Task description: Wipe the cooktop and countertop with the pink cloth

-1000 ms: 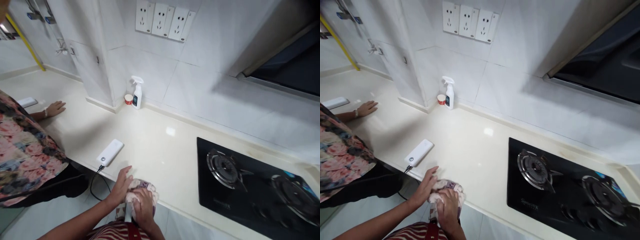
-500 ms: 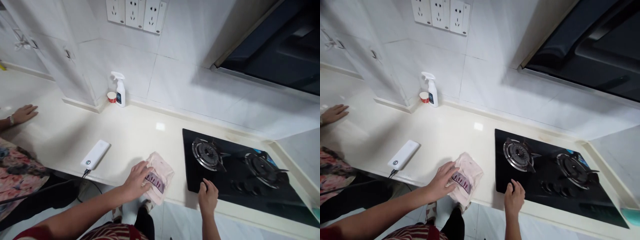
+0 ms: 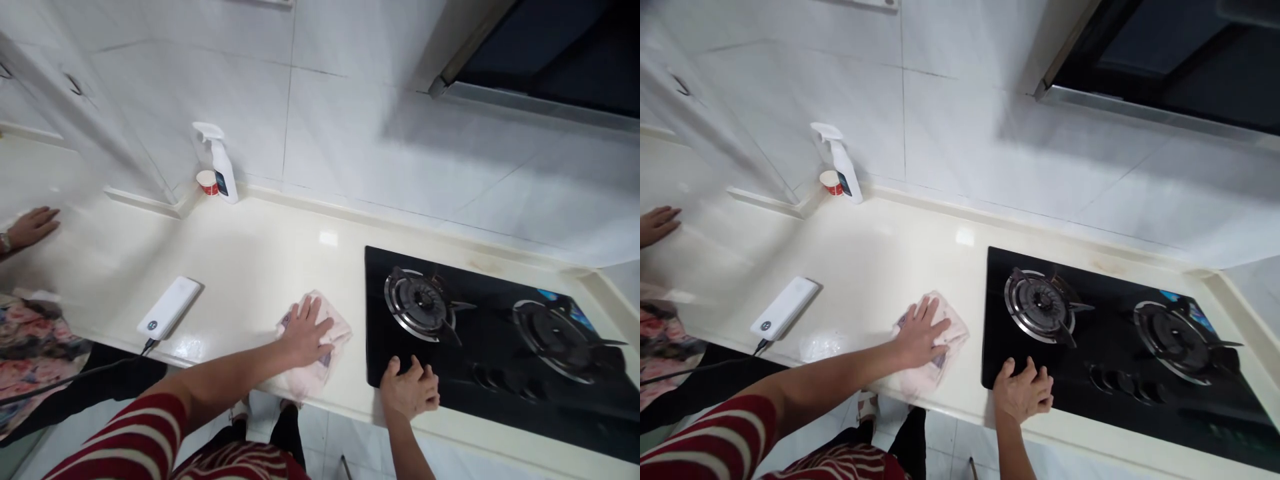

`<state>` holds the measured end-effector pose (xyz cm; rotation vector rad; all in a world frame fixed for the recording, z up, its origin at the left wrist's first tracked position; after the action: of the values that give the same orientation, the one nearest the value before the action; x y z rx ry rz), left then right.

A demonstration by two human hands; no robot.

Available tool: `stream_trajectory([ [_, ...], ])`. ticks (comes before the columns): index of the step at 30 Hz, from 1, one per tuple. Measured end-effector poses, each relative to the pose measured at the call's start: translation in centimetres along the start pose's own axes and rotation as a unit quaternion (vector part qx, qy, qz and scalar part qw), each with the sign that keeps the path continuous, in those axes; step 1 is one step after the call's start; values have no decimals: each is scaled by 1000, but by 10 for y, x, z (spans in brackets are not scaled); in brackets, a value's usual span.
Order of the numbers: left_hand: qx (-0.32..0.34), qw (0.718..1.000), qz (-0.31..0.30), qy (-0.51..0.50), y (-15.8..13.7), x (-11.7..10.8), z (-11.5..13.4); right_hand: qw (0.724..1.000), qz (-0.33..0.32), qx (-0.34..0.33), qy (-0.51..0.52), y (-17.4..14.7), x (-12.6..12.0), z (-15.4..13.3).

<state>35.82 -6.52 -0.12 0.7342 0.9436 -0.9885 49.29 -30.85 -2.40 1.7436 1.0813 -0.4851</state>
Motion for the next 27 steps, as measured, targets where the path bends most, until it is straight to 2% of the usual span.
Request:
stream_trajectory([
  [4,-32,999,5,-2,75,13,21,1000,-8,3,-5,1,1,1],
  [6,-35,999,0,2,86,24,37,1000,-12,6,-6,1,2,3],
  [7,-25,1000,1,2,81,29,45,1000,-13,8,-6,1,2,4],
  [9,15,1000,9,-6,52,38,65,1000,-14,10,-6,1,2,5],
  [14,181,983,14,-12,-54,49,114,1000,-21,15,-14,2,4,7],
  [17,221,975,34,19,-79,41,123,998,-51,37,-25,2,8,14],
  [20,248,967,47,29,-82,26,113,996,-69,45,-31,3,11,22],
  [22,259,965,31,21,-88,16,94,995,-84,45,-35,4,14,27],
  [24,234,972,10,6,-97,3,65,992,-107,49,-43,4,19,32],
  [27,146,989,2,-12,-116,-21,8,989,-122,59,-55,4,24,38],
])
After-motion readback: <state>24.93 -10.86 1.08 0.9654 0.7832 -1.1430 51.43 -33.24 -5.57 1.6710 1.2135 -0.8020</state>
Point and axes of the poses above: each hand's wrist, its own y-axis towards the middle knuckle, its own x-axis out of the palm, z = x × y, the point moved 7 cm from there along y, towards the middle knuckle, and after that the axes turned 13 degrees about z, right-handed, at the moved point
